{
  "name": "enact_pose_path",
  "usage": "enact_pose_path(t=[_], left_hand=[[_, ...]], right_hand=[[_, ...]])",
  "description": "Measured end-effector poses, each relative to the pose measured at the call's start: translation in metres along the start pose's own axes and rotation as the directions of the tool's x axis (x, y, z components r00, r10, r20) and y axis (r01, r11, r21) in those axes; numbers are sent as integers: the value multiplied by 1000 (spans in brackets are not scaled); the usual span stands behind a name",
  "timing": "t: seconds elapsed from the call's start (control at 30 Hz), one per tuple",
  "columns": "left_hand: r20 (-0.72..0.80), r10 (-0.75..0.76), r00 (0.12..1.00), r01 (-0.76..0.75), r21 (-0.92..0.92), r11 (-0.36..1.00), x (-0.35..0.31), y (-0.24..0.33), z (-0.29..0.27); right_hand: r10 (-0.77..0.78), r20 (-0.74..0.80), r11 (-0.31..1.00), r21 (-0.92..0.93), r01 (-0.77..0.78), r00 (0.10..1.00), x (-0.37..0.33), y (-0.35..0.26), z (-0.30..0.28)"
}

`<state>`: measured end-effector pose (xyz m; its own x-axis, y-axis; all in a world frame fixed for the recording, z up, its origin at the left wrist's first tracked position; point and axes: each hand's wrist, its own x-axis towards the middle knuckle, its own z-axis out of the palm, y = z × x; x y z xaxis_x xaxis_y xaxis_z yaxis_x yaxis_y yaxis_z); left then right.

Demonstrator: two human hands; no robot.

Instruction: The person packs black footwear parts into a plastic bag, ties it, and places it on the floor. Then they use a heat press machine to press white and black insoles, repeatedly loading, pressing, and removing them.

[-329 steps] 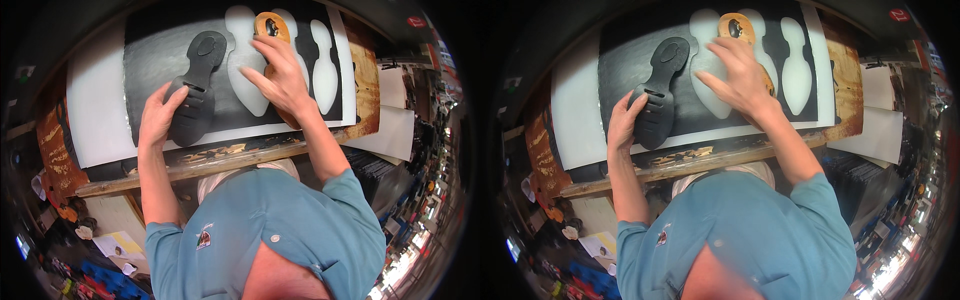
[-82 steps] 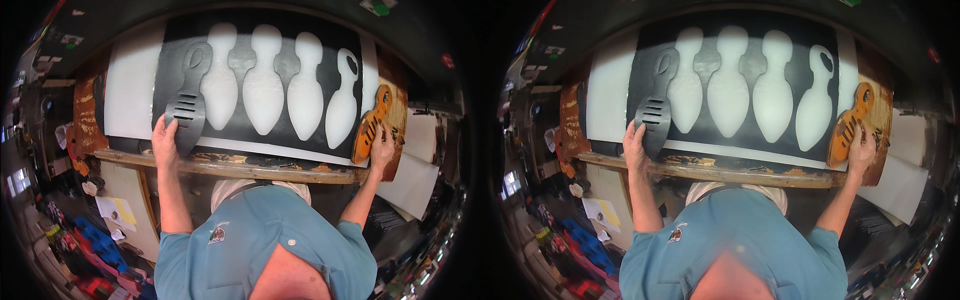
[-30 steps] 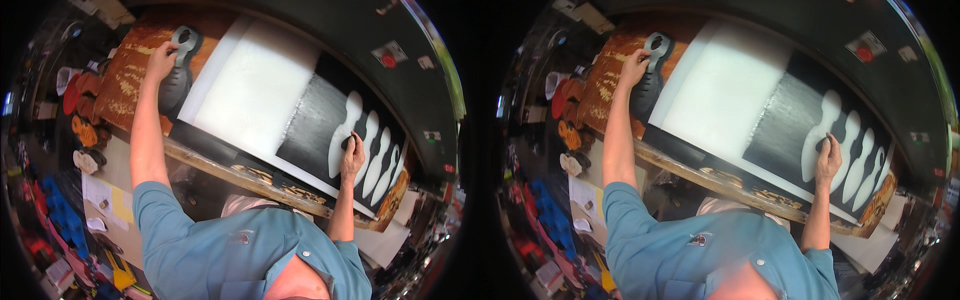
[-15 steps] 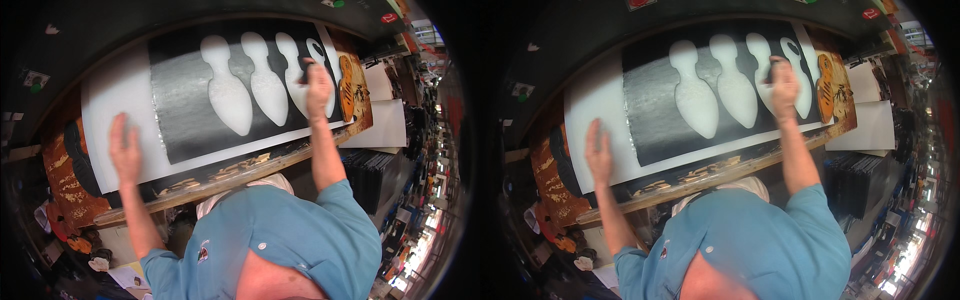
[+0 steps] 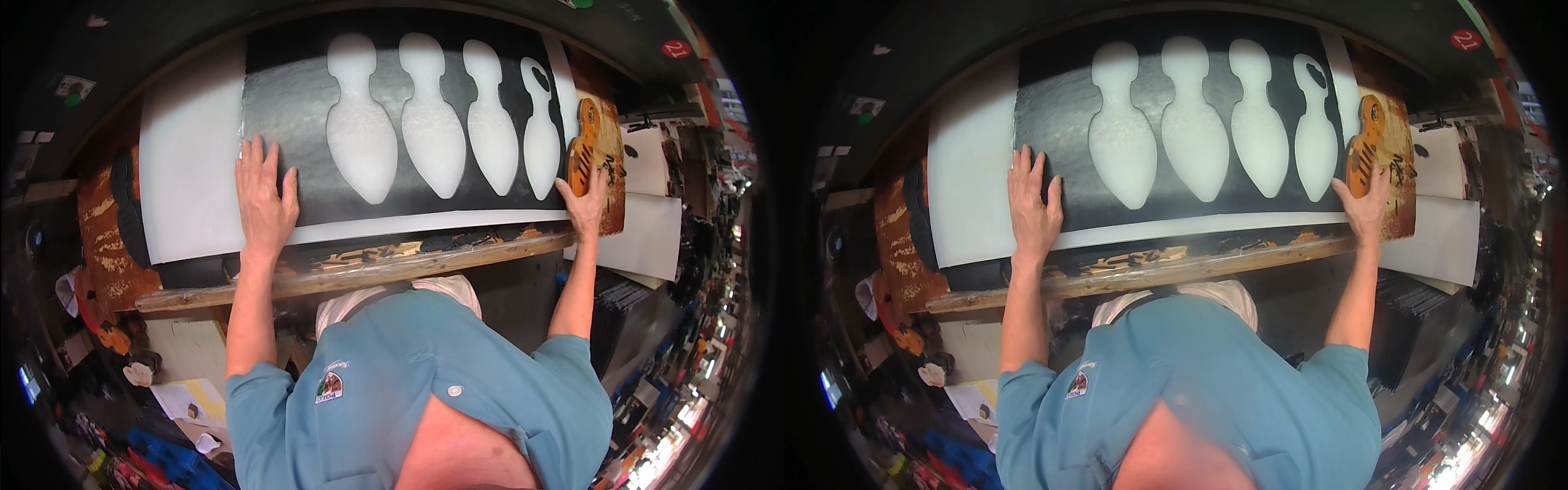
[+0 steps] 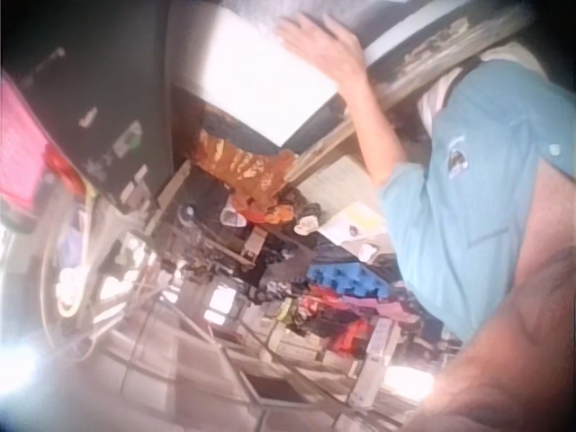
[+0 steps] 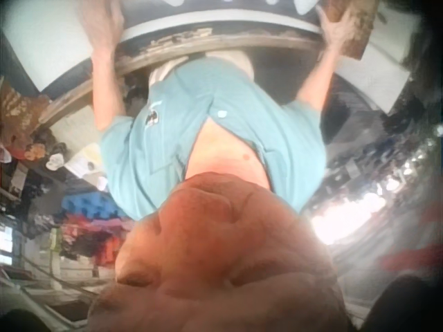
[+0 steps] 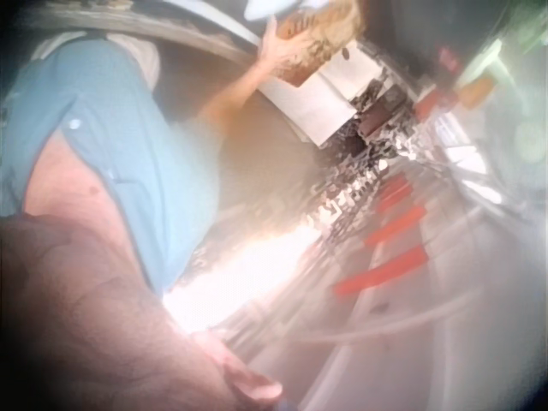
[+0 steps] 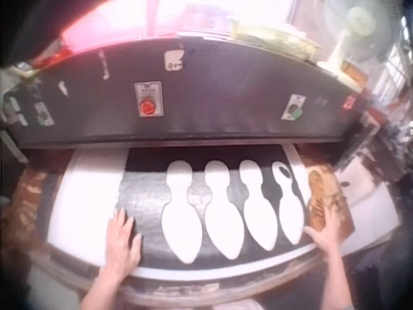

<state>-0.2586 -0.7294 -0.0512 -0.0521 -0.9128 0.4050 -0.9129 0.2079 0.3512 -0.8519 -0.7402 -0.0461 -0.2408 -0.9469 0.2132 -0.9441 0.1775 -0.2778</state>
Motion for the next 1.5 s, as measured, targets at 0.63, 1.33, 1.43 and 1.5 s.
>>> enact_pose_path(t=[0.63,1.33,1.43,1.5], left_hand=[[-81,-166,983,123,-379,917,5,-5,-8],[95,-420,902,267,-888,373,-2,-20,-21],[77,-444,893,270,-881,390,-17,-25,-36],[65,-416,907,292,-808,511,-37,-23,-52]], right_hand=[[-215,241,512,853,-101,946,-62,-243,-18],[-546,72,704,579,411,835,-89,-455,93],[-649,104,606,670,429,754,-84,-421,75],[-681,38,552,683,479,732,-88,-407,74]])
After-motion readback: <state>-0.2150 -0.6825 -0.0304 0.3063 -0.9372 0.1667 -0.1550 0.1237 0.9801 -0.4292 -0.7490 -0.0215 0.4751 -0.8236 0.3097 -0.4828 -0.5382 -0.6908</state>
